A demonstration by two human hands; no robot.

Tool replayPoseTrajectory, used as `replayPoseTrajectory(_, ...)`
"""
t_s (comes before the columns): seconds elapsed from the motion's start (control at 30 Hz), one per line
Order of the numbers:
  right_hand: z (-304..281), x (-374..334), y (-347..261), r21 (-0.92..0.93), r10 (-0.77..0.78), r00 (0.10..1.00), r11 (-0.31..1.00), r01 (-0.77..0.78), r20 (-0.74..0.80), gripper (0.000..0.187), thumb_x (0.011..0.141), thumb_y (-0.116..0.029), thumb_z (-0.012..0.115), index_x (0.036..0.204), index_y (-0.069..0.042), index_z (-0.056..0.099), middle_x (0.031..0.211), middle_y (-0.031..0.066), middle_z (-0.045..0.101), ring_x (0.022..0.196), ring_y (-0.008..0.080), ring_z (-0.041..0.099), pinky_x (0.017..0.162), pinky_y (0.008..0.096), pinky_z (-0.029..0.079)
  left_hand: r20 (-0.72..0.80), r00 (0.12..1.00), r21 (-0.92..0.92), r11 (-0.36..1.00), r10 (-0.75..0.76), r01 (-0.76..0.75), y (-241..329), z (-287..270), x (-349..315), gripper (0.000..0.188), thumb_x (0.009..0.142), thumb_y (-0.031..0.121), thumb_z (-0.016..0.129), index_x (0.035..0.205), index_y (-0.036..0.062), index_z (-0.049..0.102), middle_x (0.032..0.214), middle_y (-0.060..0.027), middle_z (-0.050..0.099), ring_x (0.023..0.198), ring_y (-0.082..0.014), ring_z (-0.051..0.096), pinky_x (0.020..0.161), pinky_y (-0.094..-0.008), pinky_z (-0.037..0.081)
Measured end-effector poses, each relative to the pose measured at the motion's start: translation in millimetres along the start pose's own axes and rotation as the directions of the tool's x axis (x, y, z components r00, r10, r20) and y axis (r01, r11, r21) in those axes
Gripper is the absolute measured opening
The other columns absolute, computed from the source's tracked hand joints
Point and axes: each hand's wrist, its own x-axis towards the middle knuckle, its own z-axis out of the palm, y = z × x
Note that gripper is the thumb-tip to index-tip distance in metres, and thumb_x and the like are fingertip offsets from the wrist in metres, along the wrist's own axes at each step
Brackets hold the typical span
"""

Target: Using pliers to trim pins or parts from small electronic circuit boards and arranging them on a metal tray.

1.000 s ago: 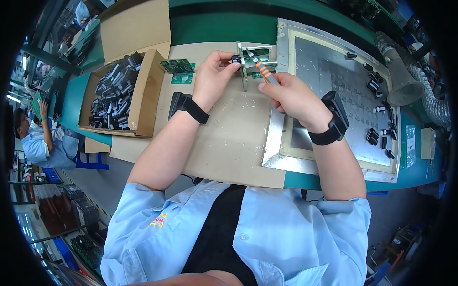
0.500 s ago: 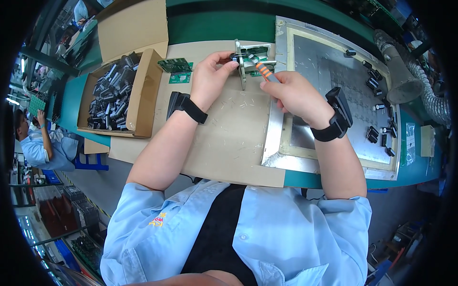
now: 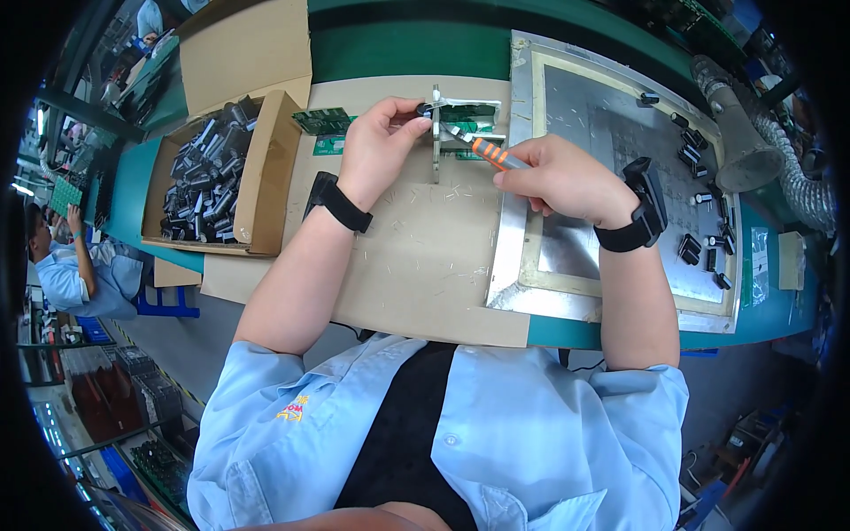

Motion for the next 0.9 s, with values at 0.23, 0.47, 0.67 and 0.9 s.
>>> replayPoseTrajectory(0.23,-0.4,-2.4,-2.0,-0.036,-0.045,0.997,0.998,0.043,-0.062,0.026,0.082,-0.025,0.06,0.075,0.0,0.058,0.054,-0.0013,0.047,0.048,0.007,0.043,0.045,0.0236,0.034,0.013,0.995,0.116,0.988,0.103,-0.104,-4.4,-2.1,0.2,0.022,0.083,0.004,0.059,0.105,-0.0006,0.059,0.093,-0.0079,0.065,0.084,-0.013,0.061,0.077,-0.0241,0.049)
replayPoseTrajectory(0.47,11.5,0.9,-3.4,0.001,-0.017,0.997,1.0,0.018,-0.074,0.025,0.082,-0.02,0.058,0.095,0.001,0.061,0.057,-0.0034,0.046,0.049,0.0038,0.041,0.045,0.02,0.032,0.03,0.999,0.058,0.998,0.035,-0.037,3.1,0.7,-1.0,0.022,0.083,0.004,0.059,0.105,-0.0007,0.059,0.094,-0.0087,0.065,0.084,-0.0138,0.061,0.077,-0.0246,0.048)
replayPoseTrajectory(0.67,3.7,12.0,12.2,-0.138,-0.161,0.982,0.98,0.146,-0.103,0.029,0.081,-0.018,0.059,0.102,0.003,0.06,0.058,-0.0045,0.043,0.053,0.0041,0.037,0.048,0.0215,0.03,0.022,0.987,0.181,0.971,0.157,-0.158,0.4,-1.2,-1.8,0.024,0.082,0.006,0.061,0.105,0.0,0.06,0.094,-0.0089,0.065,0.084,-0.0152,0.06,0.076,-0.0265,0.048)
replayPoseTrajectory(0.9,-1.1,12.9,13.2,-0.199,-0.246,0.963,0.955,0.221,-0.113,0.03,0.079,-0.015,0.059,0.102,0.003,0.06,0.062,-0.0046,0.042,0.056,0.0056,0.034,0.05,0.0229,0.03,0.004,0.984,0.216,0.961,0.177,-0.174,2.3,0.0,-3.4,0.025,0.079,0.01,0.065,0.1,-0.002,0.06,0.089,-0.0141,0.065,0.083,-0.0255,0.063,0.075,-0.031,0.049)
